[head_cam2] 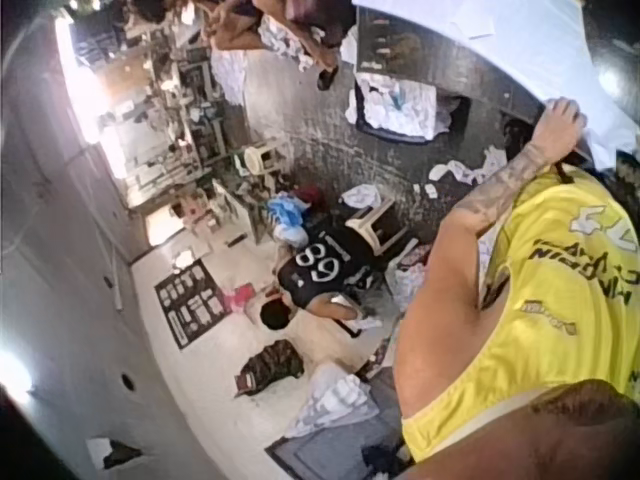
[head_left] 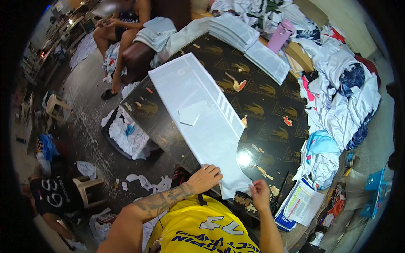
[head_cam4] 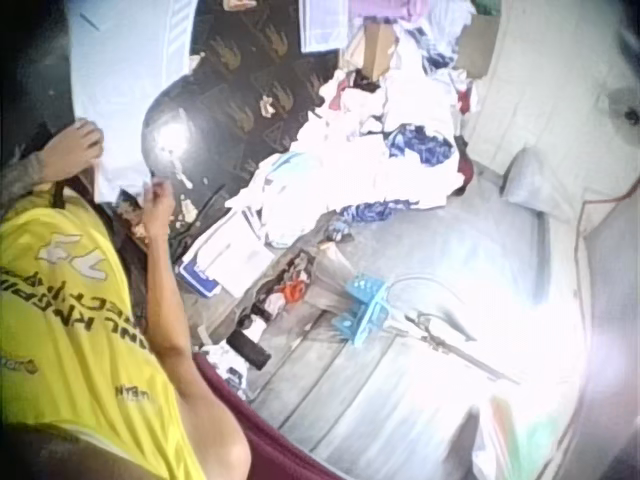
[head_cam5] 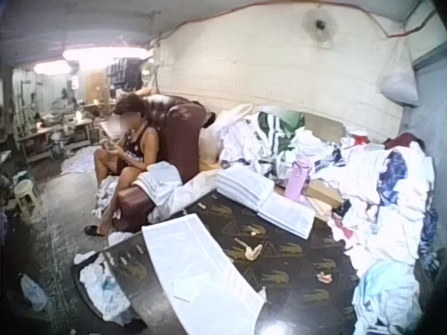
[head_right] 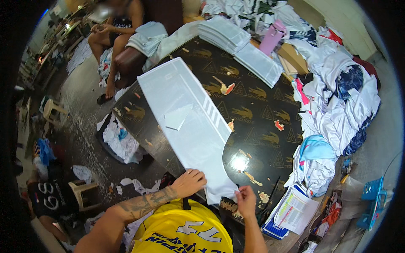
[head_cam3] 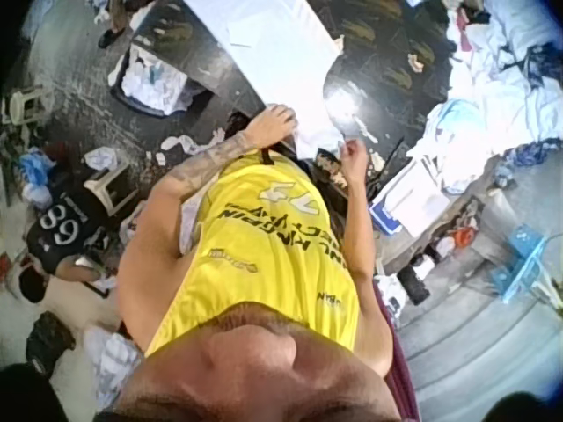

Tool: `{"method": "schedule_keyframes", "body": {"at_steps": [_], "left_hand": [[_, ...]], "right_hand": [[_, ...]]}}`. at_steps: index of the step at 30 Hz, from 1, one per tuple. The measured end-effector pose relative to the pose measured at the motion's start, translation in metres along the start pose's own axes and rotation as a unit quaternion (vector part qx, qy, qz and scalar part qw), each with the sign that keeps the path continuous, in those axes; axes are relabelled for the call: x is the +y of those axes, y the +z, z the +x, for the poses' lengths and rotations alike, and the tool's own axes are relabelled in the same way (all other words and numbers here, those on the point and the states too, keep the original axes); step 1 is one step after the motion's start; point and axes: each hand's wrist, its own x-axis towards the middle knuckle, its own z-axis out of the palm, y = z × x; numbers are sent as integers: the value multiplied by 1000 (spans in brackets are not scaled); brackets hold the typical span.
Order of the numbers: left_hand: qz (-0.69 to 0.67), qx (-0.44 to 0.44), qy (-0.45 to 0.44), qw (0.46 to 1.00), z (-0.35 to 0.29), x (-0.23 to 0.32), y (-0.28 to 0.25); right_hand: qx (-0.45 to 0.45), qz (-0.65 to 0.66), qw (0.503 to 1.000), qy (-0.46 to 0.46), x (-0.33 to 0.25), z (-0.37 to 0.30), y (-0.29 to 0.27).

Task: The person uses shears to cut a large white sheet of fabric on a table. They repeatedly align the fabric over a printed template, trim the edges, and stack the cut pieces.

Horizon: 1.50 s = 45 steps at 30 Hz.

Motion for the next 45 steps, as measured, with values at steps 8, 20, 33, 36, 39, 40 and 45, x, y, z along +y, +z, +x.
{"method": "schedule_keyframes", "body": {"at_steps": [8, 20, 33, 36, 39, 40, 45], "left_hand": [[-389, 266, -280, 836, -58, 22, -101], [28, 455, -369, 810, -15, -217, -130], [-31, 133, -151, 979, -81, -133, -97], [-73, 174, -262, 946, -101, -93, -91], [-143, 295, -247, 912, -106, -80, -116], [-173, 334, -229, 898, -105, -85, -127], [-142, 393, -323, 849, -79, -188, -166]], "right_hand": [[-95, -101, 942, -307, -244, 61, 5], [15, -118, 960, -254, -301, 271, 229], [3, 131, 962, 239, -107, 138, 142], [2, 136, 975, 178, -117, 128, 144], [-15, 208, 977, 54, -148, 115, 135], [-35, 193, 980, 15, -162, 118, 135], [-85, 38, 992, -80, -230, 197, 160]]}}
